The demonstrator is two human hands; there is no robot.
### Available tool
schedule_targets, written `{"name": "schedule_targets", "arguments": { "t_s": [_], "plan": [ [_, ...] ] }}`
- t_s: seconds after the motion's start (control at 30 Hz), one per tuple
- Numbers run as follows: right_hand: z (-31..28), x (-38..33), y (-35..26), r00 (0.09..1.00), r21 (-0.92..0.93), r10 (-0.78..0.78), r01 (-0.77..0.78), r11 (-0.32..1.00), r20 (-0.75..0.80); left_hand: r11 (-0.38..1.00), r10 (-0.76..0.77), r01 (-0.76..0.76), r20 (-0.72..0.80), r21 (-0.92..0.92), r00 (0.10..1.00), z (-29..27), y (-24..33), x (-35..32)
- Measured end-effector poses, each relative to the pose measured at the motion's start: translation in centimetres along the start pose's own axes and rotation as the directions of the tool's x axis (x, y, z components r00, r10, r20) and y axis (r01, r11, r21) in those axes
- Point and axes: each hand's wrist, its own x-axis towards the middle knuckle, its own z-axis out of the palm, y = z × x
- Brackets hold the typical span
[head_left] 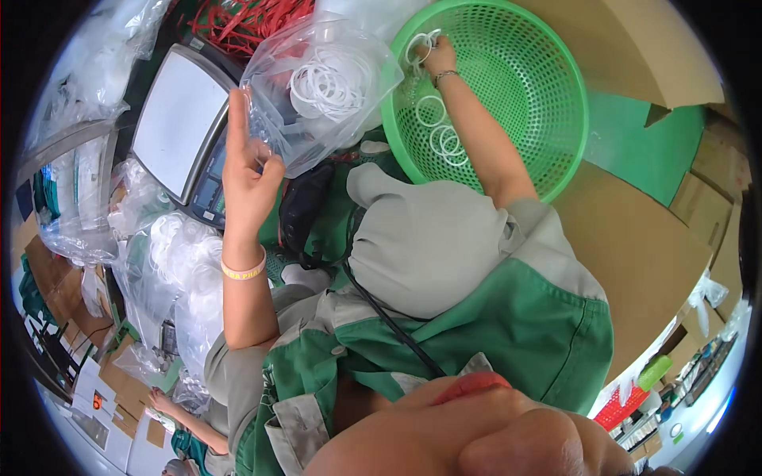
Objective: Weighing white rubber rings on a digital scale and placing them into plastic bags for packaging.
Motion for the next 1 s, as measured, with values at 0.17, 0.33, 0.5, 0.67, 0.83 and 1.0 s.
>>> {"name": "schedule_targets", "arguments": {
  "t_s": [0.17, 0.33, 0.5, 0.67, 0.83, 1.0],
  "plan": [
    [-1.4, -0.3, 1.1, 0.979, 0.25, -0.092, 0.044, 0.967, 0.184, 1.0, -0.024, 0.024, -0.014, 0.001, 1.0, -1.1, -0.4, -0.4],
    [-8.4, -5.9, 3.2, 0.807, -0.271, -0.212, 0.413, 0.869, 0.551, 1.0, -0.014, 0.014, -0.038, -0.01, 0.999, -1.3, -0.3, -0.3],
    [-9.4, -13.4, 3.8, 0.696, -0.607, 0.01, 0.619, 0.498, 0.718, 1.0, -0.008, 0.008, -0.016, 0.0, 1.0, -1.0, -0.6, -0.4],
    [-9.8, -14.1, 7.0, 0.752, -0.611, -0.114, 0.604, 0.512, 0.649, 1.0, 0.013, -0.012, -0.014, 0.022, 1.0, -1.0, -0.5, -0.6],
    [-9.0, -14.6, 7.0, 0.77, -0.618, -0.269, 0.628, 0.472, 0.578, 1.0, -0.026, 0.026, -0.049, 0.002, 0.998, -1.2, -0.1, -0.9],
    [-5.0, -7.5, 2.6, 0.963, -0.082, -0.052, 0.076, 0.994, 0.263, 1.0, -0.027, 0.028, -0.06, 0.008, 0.998, -1.6, -0.2, -0.9]
  ]
}}
